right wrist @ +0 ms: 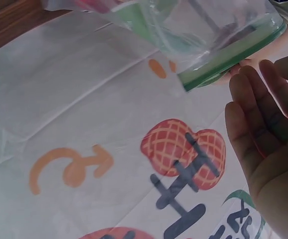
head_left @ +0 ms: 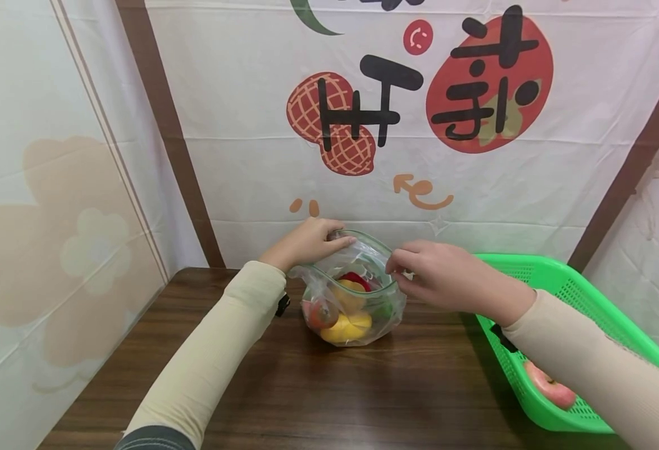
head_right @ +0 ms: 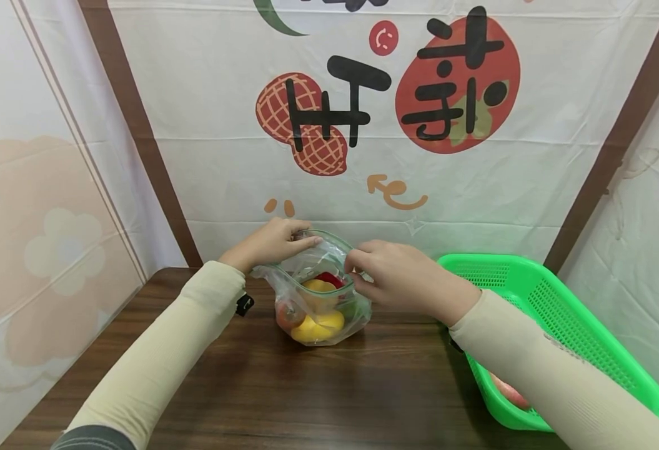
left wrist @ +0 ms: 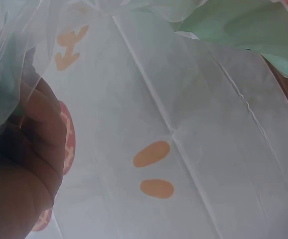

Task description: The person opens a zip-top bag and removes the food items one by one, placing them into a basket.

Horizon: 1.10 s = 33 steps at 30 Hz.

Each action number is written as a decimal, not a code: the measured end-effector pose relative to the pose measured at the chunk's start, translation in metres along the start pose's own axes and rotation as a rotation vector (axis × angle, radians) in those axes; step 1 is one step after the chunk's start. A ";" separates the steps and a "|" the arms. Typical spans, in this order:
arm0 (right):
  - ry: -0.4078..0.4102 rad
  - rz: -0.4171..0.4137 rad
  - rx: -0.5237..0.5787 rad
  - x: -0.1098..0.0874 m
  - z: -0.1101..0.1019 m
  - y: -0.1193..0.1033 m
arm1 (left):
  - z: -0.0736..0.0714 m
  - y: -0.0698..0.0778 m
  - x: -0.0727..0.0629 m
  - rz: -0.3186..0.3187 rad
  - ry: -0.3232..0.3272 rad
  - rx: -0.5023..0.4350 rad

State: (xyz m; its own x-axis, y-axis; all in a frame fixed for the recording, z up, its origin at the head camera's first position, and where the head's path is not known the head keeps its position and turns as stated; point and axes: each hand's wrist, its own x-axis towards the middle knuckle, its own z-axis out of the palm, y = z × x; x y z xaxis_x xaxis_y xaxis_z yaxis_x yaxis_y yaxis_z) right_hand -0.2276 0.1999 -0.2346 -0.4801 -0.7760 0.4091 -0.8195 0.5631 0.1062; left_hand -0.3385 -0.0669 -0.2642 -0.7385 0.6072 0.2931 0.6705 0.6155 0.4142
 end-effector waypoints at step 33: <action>-0.548 0.006 0.082 0.076 0.088 0.001 | 0.005 -0.001 0.001 0.014 -0.003 0.005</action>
State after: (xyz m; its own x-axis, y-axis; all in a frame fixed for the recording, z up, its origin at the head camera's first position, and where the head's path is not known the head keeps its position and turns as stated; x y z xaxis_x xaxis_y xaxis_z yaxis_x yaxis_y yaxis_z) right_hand -0.2925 0.1166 -0.2829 -0.5596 -0.8194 -0.1240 -0.8273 0.5612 0.0253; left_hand -0.3396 -0.0645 -0.2684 -0.7288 0.6174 0.2960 0.6811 0.6095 0.4058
